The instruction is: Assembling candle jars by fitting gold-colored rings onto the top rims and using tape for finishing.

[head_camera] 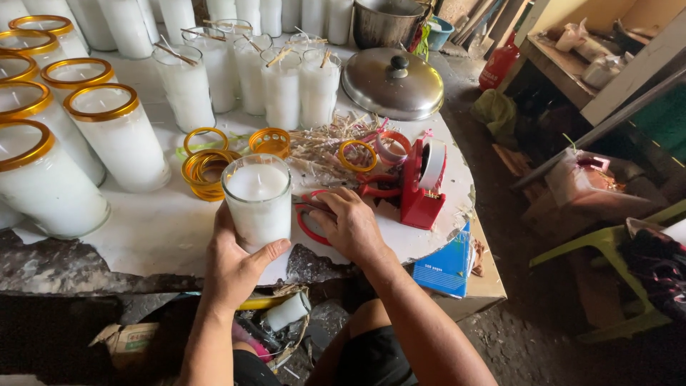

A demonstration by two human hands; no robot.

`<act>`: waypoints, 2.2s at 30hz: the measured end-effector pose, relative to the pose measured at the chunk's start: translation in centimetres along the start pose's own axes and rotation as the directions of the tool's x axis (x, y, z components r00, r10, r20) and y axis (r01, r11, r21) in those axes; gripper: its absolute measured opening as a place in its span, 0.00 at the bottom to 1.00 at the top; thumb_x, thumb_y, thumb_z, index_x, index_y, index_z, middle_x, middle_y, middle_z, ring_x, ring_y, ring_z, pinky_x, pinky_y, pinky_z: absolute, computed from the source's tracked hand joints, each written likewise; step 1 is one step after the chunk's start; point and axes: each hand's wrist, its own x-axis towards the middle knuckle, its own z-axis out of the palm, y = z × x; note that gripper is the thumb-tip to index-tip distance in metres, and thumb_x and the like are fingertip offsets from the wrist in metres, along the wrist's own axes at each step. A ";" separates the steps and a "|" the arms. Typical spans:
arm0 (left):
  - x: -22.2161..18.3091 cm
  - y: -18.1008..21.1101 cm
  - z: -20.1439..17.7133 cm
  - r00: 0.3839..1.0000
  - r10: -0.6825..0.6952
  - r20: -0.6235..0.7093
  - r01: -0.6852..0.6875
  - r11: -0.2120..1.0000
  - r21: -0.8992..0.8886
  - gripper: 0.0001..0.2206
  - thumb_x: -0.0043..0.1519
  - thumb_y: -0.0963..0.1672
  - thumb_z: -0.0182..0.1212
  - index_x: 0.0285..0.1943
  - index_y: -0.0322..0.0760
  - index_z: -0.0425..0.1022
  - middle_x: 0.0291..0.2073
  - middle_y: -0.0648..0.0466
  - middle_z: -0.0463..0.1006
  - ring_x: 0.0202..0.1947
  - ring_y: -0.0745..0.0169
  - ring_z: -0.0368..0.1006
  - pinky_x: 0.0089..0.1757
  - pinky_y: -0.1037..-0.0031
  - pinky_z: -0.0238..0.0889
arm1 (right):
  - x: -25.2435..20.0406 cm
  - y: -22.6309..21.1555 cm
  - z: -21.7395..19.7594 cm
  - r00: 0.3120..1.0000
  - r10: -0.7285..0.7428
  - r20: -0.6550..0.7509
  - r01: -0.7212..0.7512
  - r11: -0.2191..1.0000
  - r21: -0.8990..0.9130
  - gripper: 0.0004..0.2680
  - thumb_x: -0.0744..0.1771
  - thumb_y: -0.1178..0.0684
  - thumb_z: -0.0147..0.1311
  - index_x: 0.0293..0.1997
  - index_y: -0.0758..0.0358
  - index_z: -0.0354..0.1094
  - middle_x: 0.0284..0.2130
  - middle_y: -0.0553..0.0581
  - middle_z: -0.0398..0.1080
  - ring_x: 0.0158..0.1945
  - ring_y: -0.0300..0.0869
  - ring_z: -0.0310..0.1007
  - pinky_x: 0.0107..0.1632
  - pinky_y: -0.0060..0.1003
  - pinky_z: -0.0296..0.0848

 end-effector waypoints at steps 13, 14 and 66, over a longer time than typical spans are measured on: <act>0.0 -0.2 0.0 1.000 0.007 0.001 -0.007 1.000 0.006 0.47 0.45 0.49 0.80 0.75 0.36 0.57 0.61 0.37 0.70 0.65 0.31 0.65 0.61 0.41 0.56 | 0.0 0.0 -0.1 0.999 0.030 0.029 -0.030 0.999 -0.015 0.11 0.67 0.47 0.61 0.51 0.60 0.74 0.41 0.57 0.75 0.49 0.54 0.77 0.46 0.47 0.79; 0.0 -0.2 0.0 1.000 0.010 -0.003 -0.010 1.000 0.000 0.47 0.45 0.49 0.80 0.75 0.36 0.57 0.61 0.36 0.70 0.64 0.30 0.65 0.61 0.41 0.56 | 0.0 0.0 -0.1 0.999 0.036 0.032 -0.035 0.999 -0.025 0.11 0.67 0.47 0.61 0.51 0.60 0.74 0.41 0.57 0.75 0.49 0.54 0.78 0.46 0.47 0.79; -0.5 -0.9 -0.5 0.987 0.162 0.007 -0.159 0.976 -0.149 0.45 0.48 0.42 0.80 0.74 0.31 0.55 0.56 0.31 0.71 0.59 0.21 0.68 0.55 0.32 0.61 | 4.2 4.4 -2.6 0.984 0.180 0.013 -0.168 0.938 -0.304 0.06 0.68 0.54 0.53 0.46 0.63 0.69 0.35 0.75 0.73 0.40 0.73 0.75 0.44 0.68 0.73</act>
